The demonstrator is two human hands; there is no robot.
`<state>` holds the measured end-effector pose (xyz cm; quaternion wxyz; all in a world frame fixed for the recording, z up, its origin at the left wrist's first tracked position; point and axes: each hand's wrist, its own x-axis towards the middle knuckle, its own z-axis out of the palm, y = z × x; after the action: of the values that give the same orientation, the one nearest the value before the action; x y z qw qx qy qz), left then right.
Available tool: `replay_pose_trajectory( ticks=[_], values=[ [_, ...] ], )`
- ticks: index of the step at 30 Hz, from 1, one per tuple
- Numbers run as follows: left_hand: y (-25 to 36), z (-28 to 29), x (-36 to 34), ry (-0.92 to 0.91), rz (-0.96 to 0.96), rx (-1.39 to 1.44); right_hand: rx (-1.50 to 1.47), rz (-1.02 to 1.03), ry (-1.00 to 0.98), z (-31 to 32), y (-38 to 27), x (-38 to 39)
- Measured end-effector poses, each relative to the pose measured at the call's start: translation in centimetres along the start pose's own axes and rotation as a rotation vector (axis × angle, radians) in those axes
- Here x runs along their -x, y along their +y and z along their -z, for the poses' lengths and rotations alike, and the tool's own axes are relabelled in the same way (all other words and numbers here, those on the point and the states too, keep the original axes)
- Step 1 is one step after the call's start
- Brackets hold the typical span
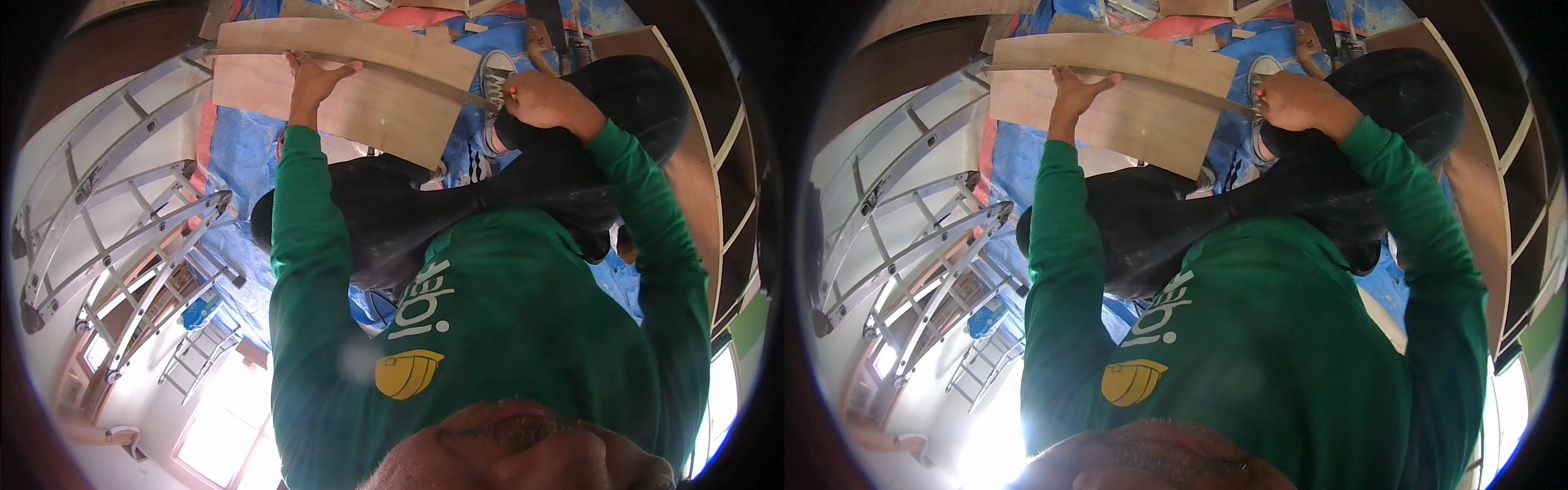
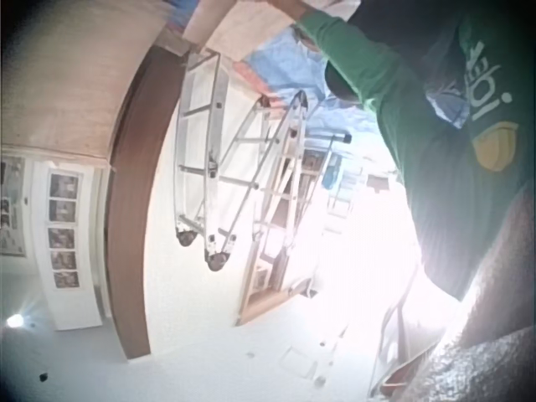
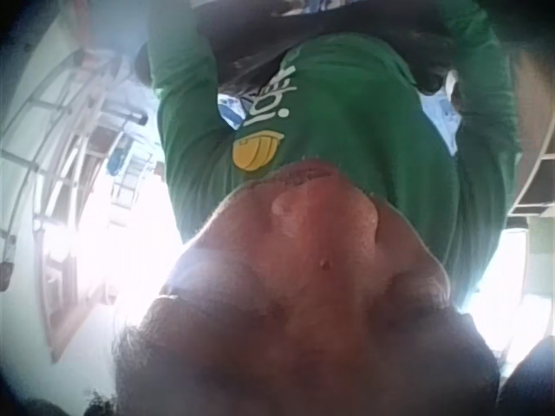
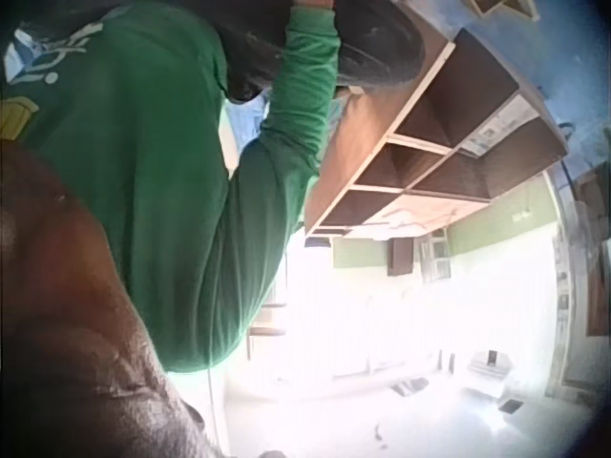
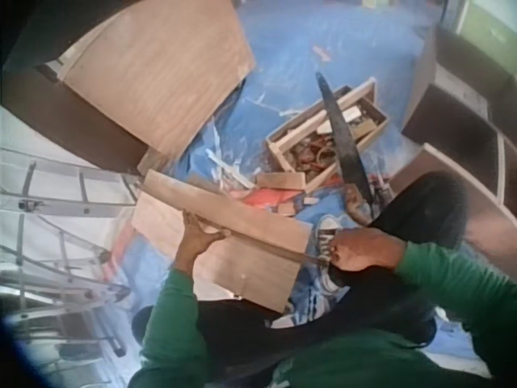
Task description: The person measures and marks a piece of plywood with a tape measure, pencil, and straightedge, then saws along the marked line using a hand saw. The cut piece is separated from the main board.
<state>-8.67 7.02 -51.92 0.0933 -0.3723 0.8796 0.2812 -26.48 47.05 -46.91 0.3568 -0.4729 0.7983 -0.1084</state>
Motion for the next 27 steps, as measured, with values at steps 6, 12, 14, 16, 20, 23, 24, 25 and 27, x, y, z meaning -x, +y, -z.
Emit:
replay_pose_trajectory(
  ticks=[6,12,14,16,20,23,24,25,27],
  values=[
    [-0.9,-0.1,-1.1,-0.006,-0.018,-0.066,-0.268,-0.078,0.143,-4.8,-2.9,-3.1],
    [-1.7,0.8,-1.6,0.028,-0.011,0.019,-0.349,-0.057,0.201,-5.1,-4.5,-3.2],
    [-2.1,2.4,-1.7,0.074,-0.014,0.306,-0.299,-0.044,0.331,-2.5,-5.6,-2.3],
    [-2.5,4.1,-1.4,0.146,0.062,0.536,-0.196,0.095,0.485,1.4,-6.9,-0.8],
    [-3.2,6.4,-0.5,0.297,0.235,0.835,0.149,0.030,0.460,11.7,-5.8,5.4],
    [-3.3,6.5,-0.2,0.296,0.238,0.944,0.084,0.155,0.767,16.4,-3.5,11.9],
    [-3.3,6.3,-0.2,0.293,0.228,0.965,0.058,0.206,0.861,17.0,-2.1,13.2],
    [-3.4,6.0,-0.2,0.293,0.229,0.959,0.000,0.286,0.702,18.5,-0.5,18.4],
    [-3.6,5.5,-0.4,0.294,0.232,0.949,0.519,0.273,0.712,17.7,2.3,23.7]
  ],
)
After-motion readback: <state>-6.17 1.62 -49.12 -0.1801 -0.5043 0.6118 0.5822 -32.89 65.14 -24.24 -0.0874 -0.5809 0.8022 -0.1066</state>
